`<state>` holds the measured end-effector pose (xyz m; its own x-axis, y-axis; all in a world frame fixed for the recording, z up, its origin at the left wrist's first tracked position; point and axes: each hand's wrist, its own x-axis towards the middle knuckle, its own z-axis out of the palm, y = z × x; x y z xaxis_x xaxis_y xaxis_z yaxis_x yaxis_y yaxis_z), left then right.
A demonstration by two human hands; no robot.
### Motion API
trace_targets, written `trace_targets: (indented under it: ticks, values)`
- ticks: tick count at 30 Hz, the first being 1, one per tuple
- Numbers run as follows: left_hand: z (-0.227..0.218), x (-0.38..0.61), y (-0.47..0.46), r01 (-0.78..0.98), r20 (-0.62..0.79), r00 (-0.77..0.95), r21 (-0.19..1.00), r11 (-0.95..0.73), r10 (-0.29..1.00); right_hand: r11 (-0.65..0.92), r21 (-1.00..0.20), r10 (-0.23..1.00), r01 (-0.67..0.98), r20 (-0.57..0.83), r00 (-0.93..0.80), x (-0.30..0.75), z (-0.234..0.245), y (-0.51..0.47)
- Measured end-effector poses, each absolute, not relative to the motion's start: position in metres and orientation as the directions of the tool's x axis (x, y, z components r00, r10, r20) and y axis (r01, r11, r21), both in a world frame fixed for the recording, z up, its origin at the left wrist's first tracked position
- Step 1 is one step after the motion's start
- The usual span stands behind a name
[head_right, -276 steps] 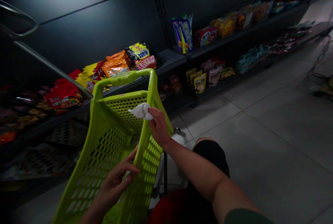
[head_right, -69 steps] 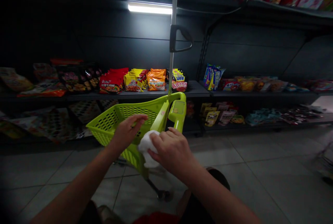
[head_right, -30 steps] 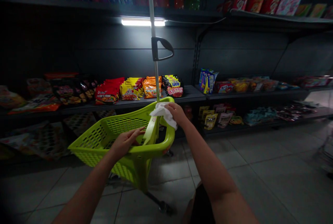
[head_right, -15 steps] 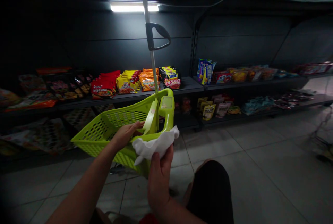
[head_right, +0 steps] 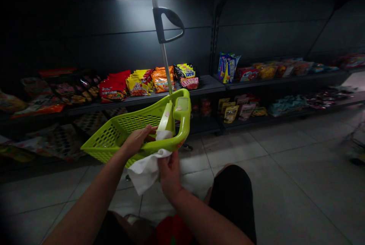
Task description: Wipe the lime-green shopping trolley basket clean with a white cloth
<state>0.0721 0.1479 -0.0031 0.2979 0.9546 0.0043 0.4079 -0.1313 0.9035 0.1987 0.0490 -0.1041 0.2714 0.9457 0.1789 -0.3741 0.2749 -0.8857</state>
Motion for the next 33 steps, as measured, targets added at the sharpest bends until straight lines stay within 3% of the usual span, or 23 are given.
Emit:
trace_targets:
  ticks: [4,8,14,19,23,27,33]
  values:
    - [-0.003,0.071,0.15,0.412,0.004,0.29,0.902,-0.129,0.957,0.279,-0.952,0.938,-0.123,0.243,0.247,0.191,-0.161,0.053]
    - [-0.004,0.067,0.155,0.417,0.01,0.277,0.9,-0.13,0.961,0.173,-0.981,0.971,-0.086,0.155,0.183,0.187,-0.218,0.052]
    - [-0.011,0.068,0.151,0.404,0.153,0.205,0.887,-0.225,0.967,0.119,-0.985,0.964,-0.122,0.085,0.253,0.183,-0.179,0.057]
    - [-0.019,0.07,0.135,0.581,0.525,0.061,0.673,-0.458,0.849,0.171,-0.983,0.969,-0.071,0.154,0.194,0.187,-0.199,0.059]
    - [-0.03,0.069,0.121,0.605,0.684,0.078,0.546,-0.58,0.725,0.06,-0.998,0.998,-0.03,0.06,0.007,0.195,-0.251,0.062]
    - [-0.043,0.063,0.112,0.684,0.688,0.27,0.356,-0.637,0.674,0.008,-0.999,0.997,-0.032,0.011,-0.079,0.193,-0.259,0.067]
    - [-0.05,0.06,0.112,0.705,0.699,0.265,0.33,-0.628,0.664,0.139,-0.987,0.99,-0.074,0.139,0.006,0.186,-0.25,0.06]
